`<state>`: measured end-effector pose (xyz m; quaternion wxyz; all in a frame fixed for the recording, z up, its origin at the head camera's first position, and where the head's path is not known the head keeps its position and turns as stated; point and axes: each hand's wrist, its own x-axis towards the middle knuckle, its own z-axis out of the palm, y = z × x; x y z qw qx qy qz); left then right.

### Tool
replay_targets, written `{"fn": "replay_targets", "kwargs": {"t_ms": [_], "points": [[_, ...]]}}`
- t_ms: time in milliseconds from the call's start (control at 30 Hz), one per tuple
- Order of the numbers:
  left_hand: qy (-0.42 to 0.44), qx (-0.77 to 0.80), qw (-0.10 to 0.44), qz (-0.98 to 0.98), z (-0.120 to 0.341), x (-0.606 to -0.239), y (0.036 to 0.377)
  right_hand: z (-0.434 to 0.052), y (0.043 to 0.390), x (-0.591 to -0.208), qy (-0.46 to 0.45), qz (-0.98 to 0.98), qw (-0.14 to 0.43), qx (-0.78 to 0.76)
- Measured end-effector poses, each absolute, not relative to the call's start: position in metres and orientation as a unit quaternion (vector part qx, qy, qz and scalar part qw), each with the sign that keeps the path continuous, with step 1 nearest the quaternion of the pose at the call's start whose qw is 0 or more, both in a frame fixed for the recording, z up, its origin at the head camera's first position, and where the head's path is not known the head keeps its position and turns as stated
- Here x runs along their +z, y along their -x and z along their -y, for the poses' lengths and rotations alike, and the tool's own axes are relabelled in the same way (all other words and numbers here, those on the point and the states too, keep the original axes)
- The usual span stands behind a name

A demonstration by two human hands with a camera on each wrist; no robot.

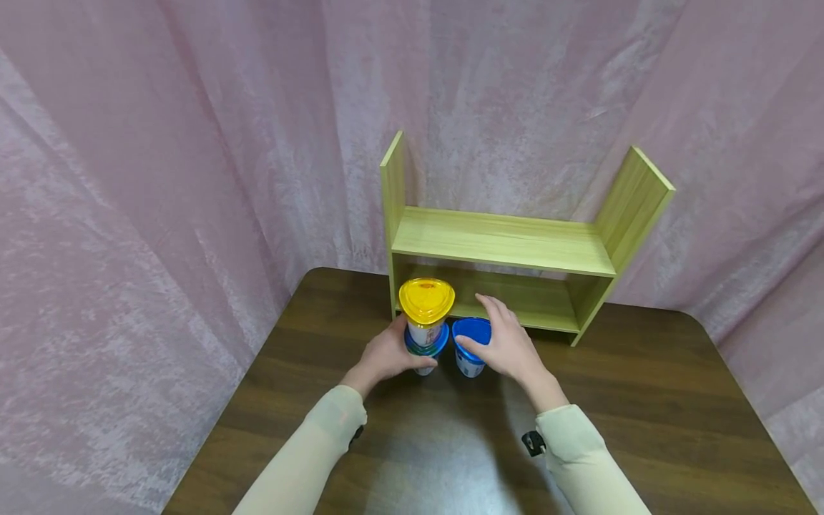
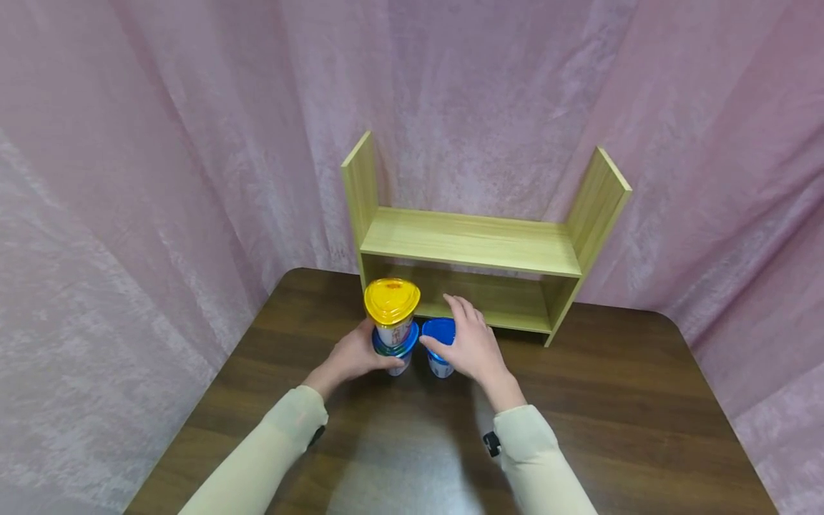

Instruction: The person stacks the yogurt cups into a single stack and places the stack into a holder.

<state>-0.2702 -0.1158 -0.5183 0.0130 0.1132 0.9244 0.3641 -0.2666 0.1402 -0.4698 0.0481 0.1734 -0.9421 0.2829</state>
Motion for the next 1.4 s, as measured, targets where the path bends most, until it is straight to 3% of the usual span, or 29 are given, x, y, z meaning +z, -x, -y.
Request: {"fn": "replay_targets", "kwargs": {"t_ms": [733,1400], "points": [[-0.115,0.370,0.015,-0.922,0.116,-0.519,0.271,-0.155,0.270,-0.517,-0.124,0.946,0.019,0.300],[-0.109,0.366,0.013,-0.924,0.115,-0.520,0.269,-0.155,0.269,-0.525,-0.113,0.929,0.023,0.351]]}}
